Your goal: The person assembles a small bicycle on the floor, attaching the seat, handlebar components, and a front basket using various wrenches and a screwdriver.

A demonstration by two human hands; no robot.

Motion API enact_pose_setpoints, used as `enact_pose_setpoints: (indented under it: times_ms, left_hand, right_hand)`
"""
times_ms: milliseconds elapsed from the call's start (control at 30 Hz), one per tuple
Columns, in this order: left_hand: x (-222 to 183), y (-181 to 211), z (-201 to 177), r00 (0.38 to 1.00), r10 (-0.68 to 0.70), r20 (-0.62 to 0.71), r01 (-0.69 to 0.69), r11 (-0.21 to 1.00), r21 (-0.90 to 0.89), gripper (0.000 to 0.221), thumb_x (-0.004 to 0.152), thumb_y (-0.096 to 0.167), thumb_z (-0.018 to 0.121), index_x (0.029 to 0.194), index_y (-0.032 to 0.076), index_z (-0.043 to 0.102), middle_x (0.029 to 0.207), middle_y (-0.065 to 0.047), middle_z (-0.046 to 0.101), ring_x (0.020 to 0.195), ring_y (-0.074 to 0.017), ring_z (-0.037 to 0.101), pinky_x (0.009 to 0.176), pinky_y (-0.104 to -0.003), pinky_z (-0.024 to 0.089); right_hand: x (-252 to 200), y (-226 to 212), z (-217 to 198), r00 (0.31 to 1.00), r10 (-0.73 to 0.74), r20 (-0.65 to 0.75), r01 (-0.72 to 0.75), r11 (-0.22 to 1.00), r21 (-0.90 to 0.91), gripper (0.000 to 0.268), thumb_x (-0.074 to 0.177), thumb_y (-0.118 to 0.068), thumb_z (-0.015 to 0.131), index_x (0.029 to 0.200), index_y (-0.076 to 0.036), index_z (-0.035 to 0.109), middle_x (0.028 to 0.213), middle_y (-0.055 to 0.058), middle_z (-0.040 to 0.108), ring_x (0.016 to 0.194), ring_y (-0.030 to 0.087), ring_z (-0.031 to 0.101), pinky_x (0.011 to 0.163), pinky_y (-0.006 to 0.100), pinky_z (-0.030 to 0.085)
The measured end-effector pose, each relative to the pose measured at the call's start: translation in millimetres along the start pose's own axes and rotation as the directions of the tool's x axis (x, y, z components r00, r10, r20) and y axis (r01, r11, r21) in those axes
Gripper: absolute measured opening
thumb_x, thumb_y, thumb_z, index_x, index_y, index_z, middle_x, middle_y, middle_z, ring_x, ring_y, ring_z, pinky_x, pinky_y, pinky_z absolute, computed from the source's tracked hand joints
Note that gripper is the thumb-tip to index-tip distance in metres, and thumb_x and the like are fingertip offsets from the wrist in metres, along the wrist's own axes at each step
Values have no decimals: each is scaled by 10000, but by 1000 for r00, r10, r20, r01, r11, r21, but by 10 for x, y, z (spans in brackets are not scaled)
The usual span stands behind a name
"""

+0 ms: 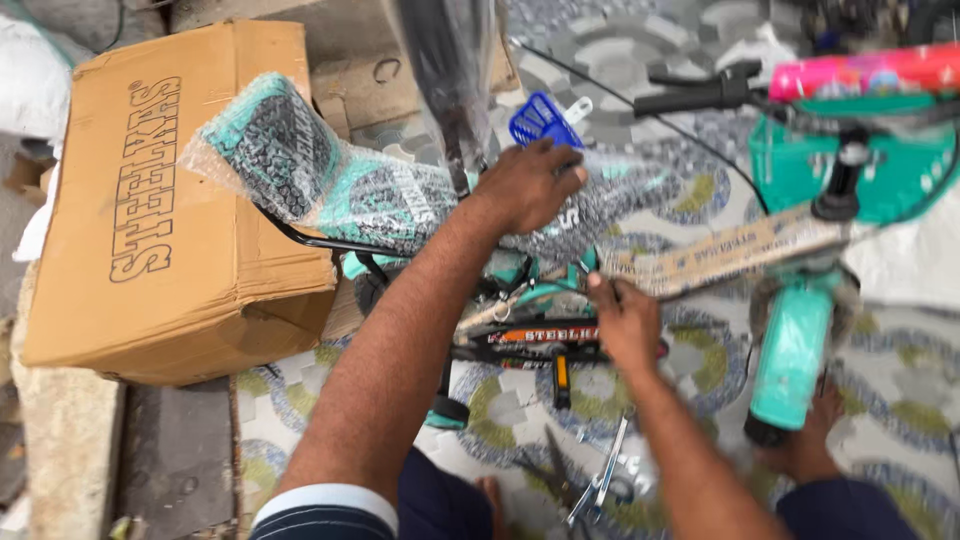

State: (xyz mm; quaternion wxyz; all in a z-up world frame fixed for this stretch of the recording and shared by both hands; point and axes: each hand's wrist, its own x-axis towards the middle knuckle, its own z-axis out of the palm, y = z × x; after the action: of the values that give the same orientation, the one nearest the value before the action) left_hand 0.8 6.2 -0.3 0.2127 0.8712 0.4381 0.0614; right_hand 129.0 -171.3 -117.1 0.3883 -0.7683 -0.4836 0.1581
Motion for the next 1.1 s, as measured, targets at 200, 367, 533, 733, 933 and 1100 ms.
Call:
enact_pose_setpoints:
  times_ms: [200,367,533,733,933,1100]
  left_hand:
    - [-2,-72,158,997,76,-22,-76,997,-10,570,1016,535,396,1454,197,534,1562,-174,414,1417,-402,385,1176,-526,276]
    - [22,-60,102,997,65,-48,-65,998,5,562,1007,525,384,1438,208,553,1522,-142,483,1393,-387,433,1180,-523,307]
    - [6,-6,72,995,80,-54,-79,997,9,564,1035,534,396,1451,199,576,1539,-140,515,1406,-390,482,1219,-520,350]
    - [-20,7,31,1000,0,-26,-1,1000,-20,569,993,544,398,1452,230,518,1556,-141,392,1409,-421,357,1155,-557,265]
    - [-86,46,-19,1000,13,-23,-13,1000,3,563,1005,536,390,1466,249,540,1553,-126,451,1405,-404,425,1193,-520,314]
    - [-80,90,-35,1000,-27,2,27,999,-22,563,1001,542,378,1463,253,519,1554,-103,430,1407,-392,407,1174,-538,303]
  right_hand:
    - [529,111,-458,871,-455,186,488,755,-438,427,916,-464,673,741,-83,756,680,158,685,640,390,671,593,524,510]
    - [599,-345,-486,873,-399,279,487,704,-517,424,940,-485,679,763,-110,766,702,145,698,649,363,684,609,509,509]
    - [48,-166,-140,980,-35,-196,16,995,-100,415,971,-471,683,827,-92,772,660,173,676,605,372,651,580,490,478]
    - [470,-42,-493,931,-337,141,363,813,-456,475,924,-486,712,697,-69,728,683,165,681,621,368,663,585,499,486]
    - [583,-523,-585,724,-575,382,660,416,-625,378,861,-451,701,691,-114,729,696,96,714,666,261,712,657,442,533]
    - [511,-430,-533,673,-652,349,666,328,-670,304,910,-348,690,733,-102,716,703,79,708,643,238,703,653,416,539]
